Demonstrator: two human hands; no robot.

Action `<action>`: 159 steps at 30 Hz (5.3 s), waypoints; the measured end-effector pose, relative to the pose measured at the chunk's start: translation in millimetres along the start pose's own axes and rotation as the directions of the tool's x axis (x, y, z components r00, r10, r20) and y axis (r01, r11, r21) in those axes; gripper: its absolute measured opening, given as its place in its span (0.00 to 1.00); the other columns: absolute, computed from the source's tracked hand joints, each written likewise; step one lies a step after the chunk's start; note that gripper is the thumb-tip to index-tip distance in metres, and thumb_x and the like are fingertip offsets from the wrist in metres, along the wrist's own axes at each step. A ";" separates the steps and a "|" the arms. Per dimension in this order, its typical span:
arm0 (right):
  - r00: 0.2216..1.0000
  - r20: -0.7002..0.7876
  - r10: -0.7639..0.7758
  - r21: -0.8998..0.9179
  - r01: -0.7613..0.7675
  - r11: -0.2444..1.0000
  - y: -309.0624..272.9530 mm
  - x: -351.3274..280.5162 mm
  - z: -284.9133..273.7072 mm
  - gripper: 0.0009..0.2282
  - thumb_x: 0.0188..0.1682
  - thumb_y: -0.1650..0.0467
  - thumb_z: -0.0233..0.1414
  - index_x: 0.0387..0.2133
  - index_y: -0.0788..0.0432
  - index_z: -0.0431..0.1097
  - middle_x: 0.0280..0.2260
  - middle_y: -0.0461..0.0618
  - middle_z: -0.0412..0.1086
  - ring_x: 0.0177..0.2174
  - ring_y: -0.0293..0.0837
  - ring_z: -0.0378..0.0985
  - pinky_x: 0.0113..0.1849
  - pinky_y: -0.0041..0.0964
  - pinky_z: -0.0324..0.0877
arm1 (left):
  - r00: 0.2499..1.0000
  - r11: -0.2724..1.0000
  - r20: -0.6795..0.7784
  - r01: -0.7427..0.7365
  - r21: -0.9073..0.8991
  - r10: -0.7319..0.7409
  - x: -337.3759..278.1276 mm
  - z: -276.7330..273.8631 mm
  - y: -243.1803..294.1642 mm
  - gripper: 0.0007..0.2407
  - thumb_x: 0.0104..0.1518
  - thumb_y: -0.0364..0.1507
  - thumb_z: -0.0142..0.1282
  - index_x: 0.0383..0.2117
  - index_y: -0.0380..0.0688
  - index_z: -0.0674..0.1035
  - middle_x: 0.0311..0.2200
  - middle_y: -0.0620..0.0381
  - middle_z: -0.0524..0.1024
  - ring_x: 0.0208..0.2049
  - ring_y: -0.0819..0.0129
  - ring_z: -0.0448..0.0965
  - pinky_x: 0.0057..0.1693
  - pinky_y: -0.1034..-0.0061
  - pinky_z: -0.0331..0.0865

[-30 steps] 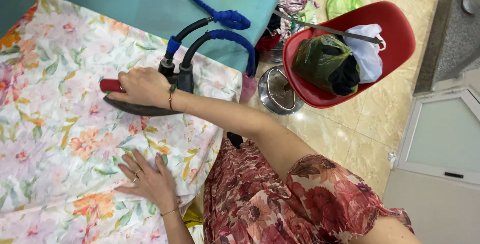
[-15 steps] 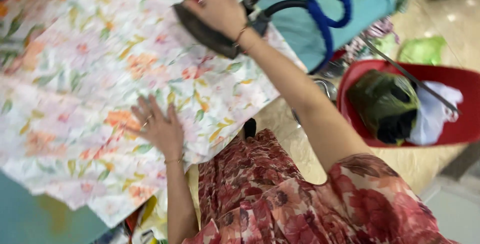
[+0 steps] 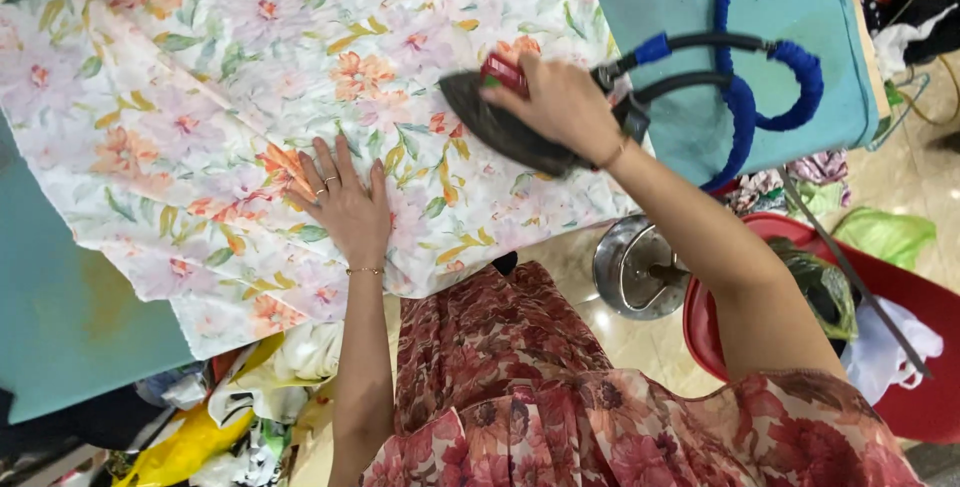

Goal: Ironing a piece of floral-patterned fabric on an ironing board.

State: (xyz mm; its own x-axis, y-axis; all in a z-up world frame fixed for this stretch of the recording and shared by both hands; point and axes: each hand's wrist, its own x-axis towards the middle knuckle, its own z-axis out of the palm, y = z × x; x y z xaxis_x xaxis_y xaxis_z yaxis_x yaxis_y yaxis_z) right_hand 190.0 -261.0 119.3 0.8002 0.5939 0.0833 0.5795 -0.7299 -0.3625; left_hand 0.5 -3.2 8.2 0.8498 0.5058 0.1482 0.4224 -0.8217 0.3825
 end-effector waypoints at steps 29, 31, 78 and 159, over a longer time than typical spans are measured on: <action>0.999 -0.044 0.027 0.049 -0.025 0.999 -54.5 131.8 63.1 0.28 0.54 0.51 0.52 0.26 0.69 0.73 0.25 0.69 0.74 0.30 0.68 0.78 0.35 0.59 0.72 | 0.978 0.969 -0.161 -0.098 0.225 0.136 47.2 32.3 -25.1 0.28 0.68 0.46 0.52 0.68 0.40 0.68 0.73 0.47 0.56 0.75 0.53 0.45 0.70 0.29 0.30; 0.997 -0.062 0.045 0.047 -0.042 0.998 -61.8 145.4 69.6 0.28 0.54 0.51 0.52 0.26 0.69 0.73 0.25 0.69 0.74 0.30 0.68 0.78 0.35 0.59 0.72 | 0.977 0.977 -0.165 -0.105 0.187 0.137 61.7 35.6 -30.9 0.28 0.68 0.46 0.52 0.68 0.40 0.68 0.73 0.46 0.56 0.75 0.52 0.46 0.70 0.29 0.31; 0.969 -0.236 0.068 -0.024 -0.075 0.997 177.3 303.7 62.6 0.20 0.63 0.63 0.46 0.26 0.64 0.74 0.14 0.55 0.70 0.17 0.51 0.78 0.28 0.43 0.77 | 0.999 1.000 -0.038 0.017 -0.005 -0.017 128.7 5.0 -60.1 0.25 0.68 0.45 0.49 0.69 0.50 0.68 0.74 0.55 0.54 0.75 0.49 0.43 0.71 0.34 0.28; 0.986 0.039 0.163 -0.028 -0.162 0.986 -10.1 4.5 -12.1 0.25 0.54 0.52 0.55 0.30 0.67 0.71 0.23 0.70 0.73 0.29 0.68 0.78 0.33 0.60 0.72 | 0.988 0.991 -0.077 0.132 -0.006 -0.132 -26.3 15.4 -51.8 0.32 0.68 0.45 0.52 0.74 0.41 0.58 0.75 0.40 0.40 0.75 0.38 0.36 0.67 0.27 0.21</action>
State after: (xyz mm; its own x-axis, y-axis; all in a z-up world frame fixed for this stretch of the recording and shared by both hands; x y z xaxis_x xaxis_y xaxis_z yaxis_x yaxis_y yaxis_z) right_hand 189.6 -255.0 134.6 0.8772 0.4800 -0.0132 0.4466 -0.8256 -0.3448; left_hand -38.9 22.1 -29.6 0.7599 0.6284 0.1666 0.5287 -0.7464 0.4042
